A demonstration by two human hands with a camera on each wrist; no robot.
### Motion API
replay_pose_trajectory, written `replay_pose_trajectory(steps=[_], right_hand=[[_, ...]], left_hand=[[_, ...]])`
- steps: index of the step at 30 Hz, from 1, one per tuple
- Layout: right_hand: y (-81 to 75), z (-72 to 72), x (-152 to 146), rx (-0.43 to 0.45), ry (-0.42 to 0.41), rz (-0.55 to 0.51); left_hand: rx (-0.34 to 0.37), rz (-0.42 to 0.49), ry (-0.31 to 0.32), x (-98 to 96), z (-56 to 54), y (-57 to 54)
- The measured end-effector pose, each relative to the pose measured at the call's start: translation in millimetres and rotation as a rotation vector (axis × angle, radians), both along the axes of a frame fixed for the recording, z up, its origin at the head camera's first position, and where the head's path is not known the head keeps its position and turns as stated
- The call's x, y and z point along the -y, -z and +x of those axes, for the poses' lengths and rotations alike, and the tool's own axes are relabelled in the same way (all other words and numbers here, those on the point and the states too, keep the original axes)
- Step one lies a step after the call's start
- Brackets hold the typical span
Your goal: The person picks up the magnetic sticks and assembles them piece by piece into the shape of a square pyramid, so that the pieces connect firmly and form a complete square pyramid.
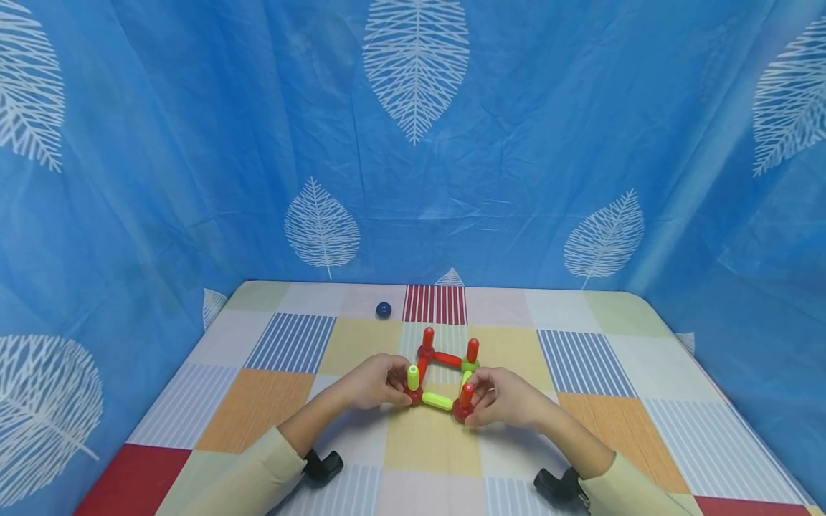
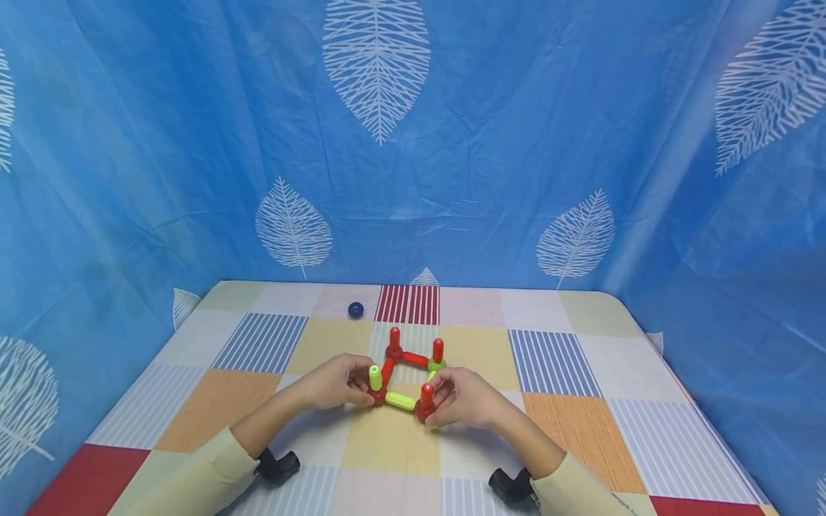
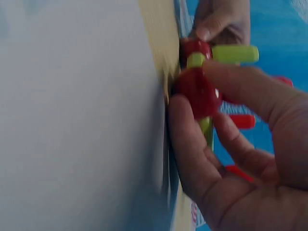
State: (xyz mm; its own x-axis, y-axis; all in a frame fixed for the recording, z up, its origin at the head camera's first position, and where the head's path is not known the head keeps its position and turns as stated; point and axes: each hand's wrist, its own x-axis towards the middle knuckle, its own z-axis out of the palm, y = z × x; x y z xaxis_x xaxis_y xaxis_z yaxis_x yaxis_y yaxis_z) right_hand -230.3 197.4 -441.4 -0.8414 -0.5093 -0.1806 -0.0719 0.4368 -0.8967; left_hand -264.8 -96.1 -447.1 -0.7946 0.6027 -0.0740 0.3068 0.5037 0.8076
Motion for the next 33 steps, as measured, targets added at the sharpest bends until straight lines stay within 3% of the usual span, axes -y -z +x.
replay_pose_trajectory(steps=[4, 8, 18, 33], right_hand=[[0.2, 1.5, 5, -0.095, 0.054, 0.053], [0.9, -4.9, 4, -0.133, 0.116, 0.105], [7.4, -18.1, 1, -0.12, 0.182, 0.128], [8.4, -19.0, 0, -0.105, 0.17, 0.107]], left_hand=[[-0.001, -0.019, -0.03, -2.2, 3.1, -2.4], [-0.006, -0.039, -0.076, -6.3, 4.0, -3.5], [-0.02, -0.053, -0.14, -13.3, -0.4, -1.5], [-0.028, -0.051, -0.134, -11.8, -0.7, -1.2]])
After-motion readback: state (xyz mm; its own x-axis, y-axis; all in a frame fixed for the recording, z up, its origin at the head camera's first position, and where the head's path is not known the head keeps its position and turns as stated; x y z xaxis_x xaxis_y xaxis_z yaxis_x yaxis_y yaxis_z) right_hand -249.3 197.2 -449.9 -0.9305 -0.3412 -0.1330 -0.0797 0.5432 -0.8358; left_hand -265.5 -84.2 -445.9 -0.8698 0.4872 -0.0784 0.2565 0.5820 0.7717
